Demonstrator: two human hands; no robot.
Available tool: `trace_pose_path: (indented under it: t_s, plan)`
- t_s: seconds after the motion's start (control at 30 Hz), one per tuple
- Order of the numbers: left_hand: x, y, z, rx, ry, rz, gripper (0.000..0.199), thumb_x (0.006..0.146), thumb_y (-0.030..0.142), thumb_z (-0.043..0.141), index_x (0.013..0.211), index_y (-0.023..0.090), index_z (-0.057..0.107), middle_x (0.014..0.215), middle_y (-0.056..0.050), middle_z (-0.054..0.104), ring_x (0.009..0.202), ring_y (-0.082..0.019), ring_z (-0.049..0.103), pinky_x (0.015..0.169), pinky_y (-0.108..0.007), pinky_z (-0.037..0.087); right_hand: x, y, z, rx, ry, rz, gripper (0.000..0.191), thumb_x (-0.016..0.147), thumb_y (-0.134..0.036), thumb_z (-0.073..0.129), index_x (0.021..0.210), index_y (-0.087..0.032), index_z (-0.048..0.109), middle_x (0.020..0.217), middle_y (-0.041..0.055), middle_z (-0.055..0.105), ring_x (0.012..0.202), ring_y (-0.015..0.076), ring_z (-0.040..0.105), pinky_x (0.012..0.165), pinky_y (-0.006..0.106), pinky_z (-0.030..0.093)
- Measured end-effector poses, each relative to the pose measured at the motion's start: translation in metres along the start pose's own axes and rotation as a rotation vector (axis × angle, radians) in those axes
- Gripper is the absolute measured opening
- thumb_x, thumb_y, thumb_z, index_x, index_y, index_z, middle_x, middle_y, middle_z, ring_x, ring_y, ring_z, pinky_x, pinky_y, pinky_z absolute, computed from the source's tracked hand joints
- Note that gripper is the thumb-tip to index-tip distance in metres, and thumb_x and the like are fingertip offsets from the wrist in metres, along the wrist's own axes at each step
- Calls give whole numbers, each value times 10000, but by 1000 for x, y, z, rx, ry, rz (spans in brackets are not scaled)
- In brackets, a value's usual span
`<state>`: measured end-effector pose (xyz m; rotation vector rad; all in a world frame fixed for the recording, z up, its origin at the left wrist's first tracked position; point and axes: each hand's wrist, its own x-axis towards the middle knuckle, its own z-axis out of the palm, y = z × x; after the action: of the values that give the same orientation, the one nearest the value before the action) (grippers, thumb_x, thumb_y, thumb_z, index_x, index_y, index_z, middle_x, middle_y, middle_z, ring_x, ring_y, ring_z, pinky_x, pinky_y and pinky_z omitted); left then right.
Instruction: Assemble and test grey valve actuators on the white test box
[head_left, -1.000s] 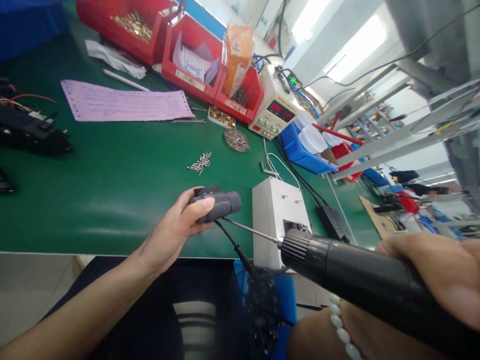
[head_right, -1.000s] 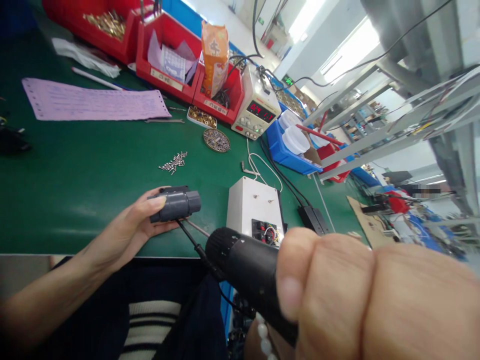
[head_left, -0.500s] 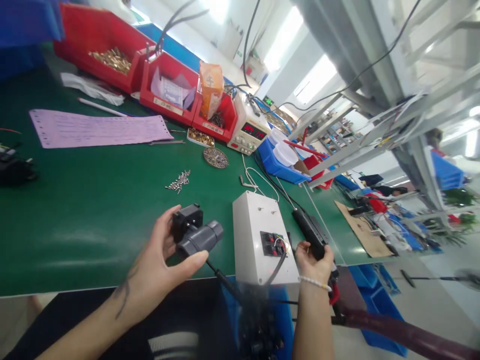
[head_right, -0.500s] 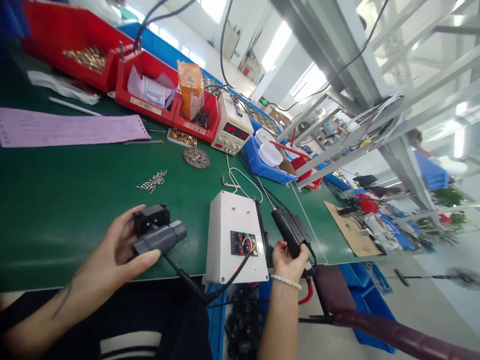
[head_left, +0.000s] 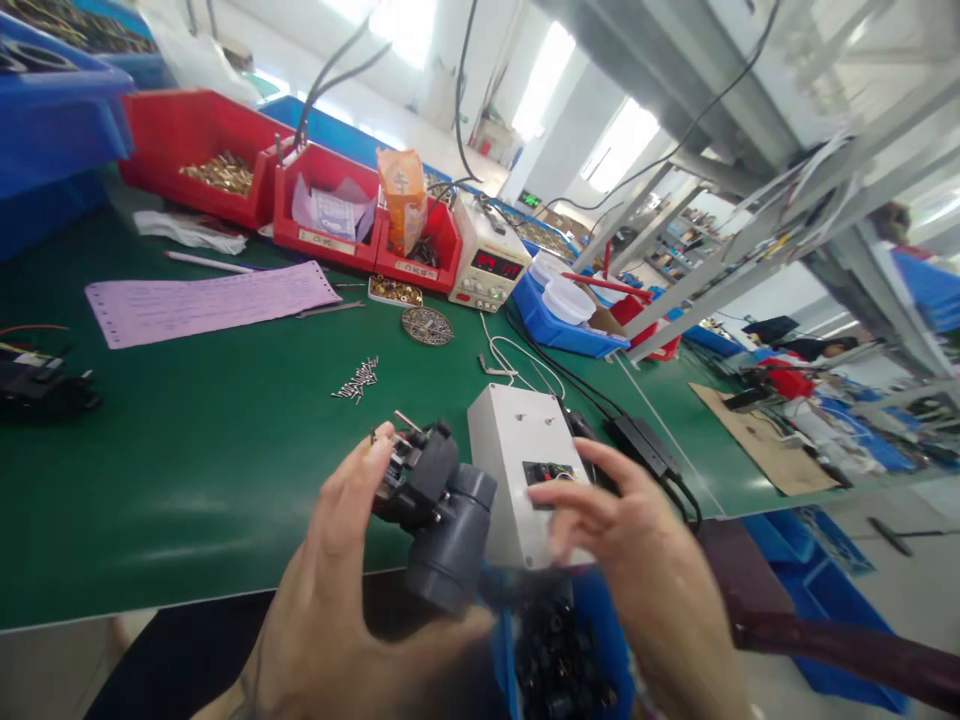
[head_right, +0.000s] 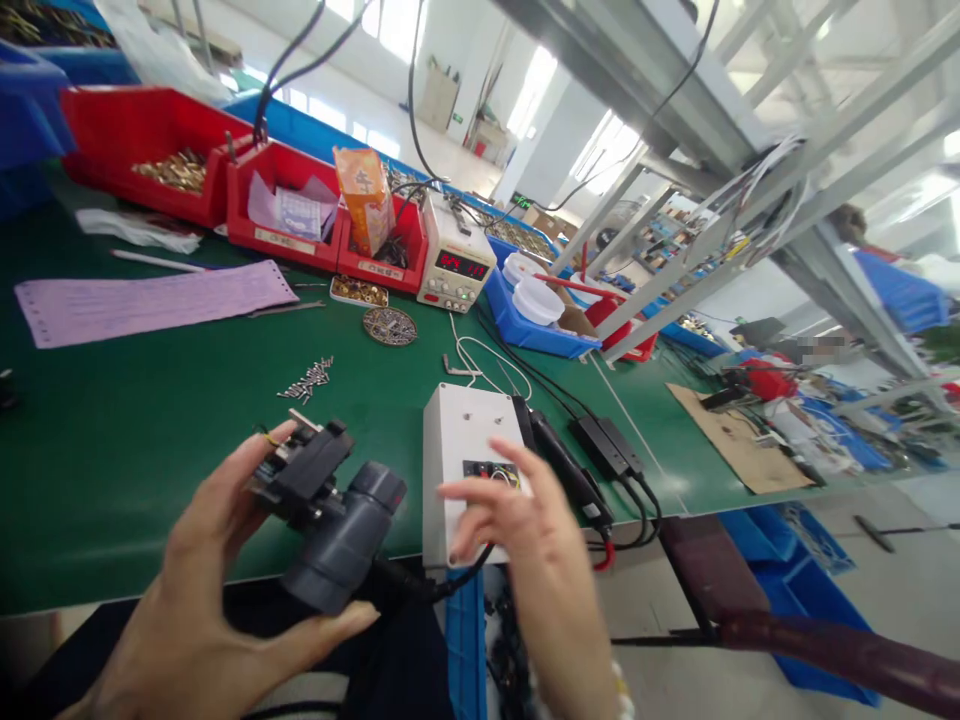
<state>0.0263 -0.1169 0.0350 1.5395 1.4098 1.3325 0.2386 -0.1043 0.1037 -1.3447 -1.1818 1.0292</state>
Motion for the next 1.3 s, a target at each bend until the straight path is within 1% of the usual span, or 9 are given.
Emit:
trace_pose_path:
  t_s: [0.07,0.17,0.27,0.4,0.47,0.57,0.6,0.8,1.3]
  plan:
    - [3,0,-4,85,-81,217,1070,770,475,850,1585,540,159,1669,-41,362,1456,-407,465,1107,-550,527,-9,2,19,64,-292,170,701,906,-637,725,1445,-254,491,1062,96,752,713,177,704,653,284,601]
    - [11,-2,-10,29,-142,342,811,908,352,730,1525,614,276,1631,30,429,1436,-321,514,1064,-426,578,-7,14,33,175,-413,250,708,838,-514,860,1414,-258,536,1220,83,713,978,183,709,892,280,584]
    - [21,-1,-11,-291,-159,41,749,876,386,769,1474,603,374,1586,48,493,1414,-294,543,1071,-393,568,-3,20,34,154,-439,196,581,856,-512,841,1331,-239,649,1229,72,707,1022,197,687,988,311,548]
    - [33,6,-5,-692,-390,-329,770,720,533,863,1385,371,510,1300,-44,725,1146,-325,722,929,-396,625,5,9,23,-36,-601,172,546,958,-621,650,1299,-196,693,906,66,741,659,175,661,626,281,562]
    - [35,11,-3,-684,-386,-415,686,671,552,878,1222,304,554,1061,-35,781,950,-312,759,807,-385,633,22,-2,11,-264,-518,62,452,970,-558,651,1235,-200,730,800,42,724,616,164,641,575,261,521]
    - [30,16,0,-470,-239,-461,669,619,500,903,1133,314,516,943,10,750,822,-271,736,739,-363,603,68,-13,-11,-551,-26,-253,316,901,-428,725,1132,-213,745,918,49,732,820,194,665,790,330,547]
    - [27,17,1,-407,-209,-452,652,642,503,880,1147,320,510,969,9,744,833,-267,732,756,-368,598,86,-13,-16,-559,8,-274,352,866,-426,734,1137,-200,730,988,66,730,912,213,661,883,368,535]
    - [12,13,1,-311,-206,-420,600,678,507,831,1170,333,534,1021,7,739,886,-268,723,794,-376,589,145,22,-23,-558,-272,-69,406,681,-464,824,934,-150,769,820,47,723,732,177,641,711,320,536]
    - [6,13,1,-355,-124,-405,599,601,479,892,1112,333,613,1035,14,748,849,-258,734,809,-364,600,142,44,-22,-550,-213,-133,301,752,-464,712,842,-177,693,788,31,703,719,180,609,703,308,477]
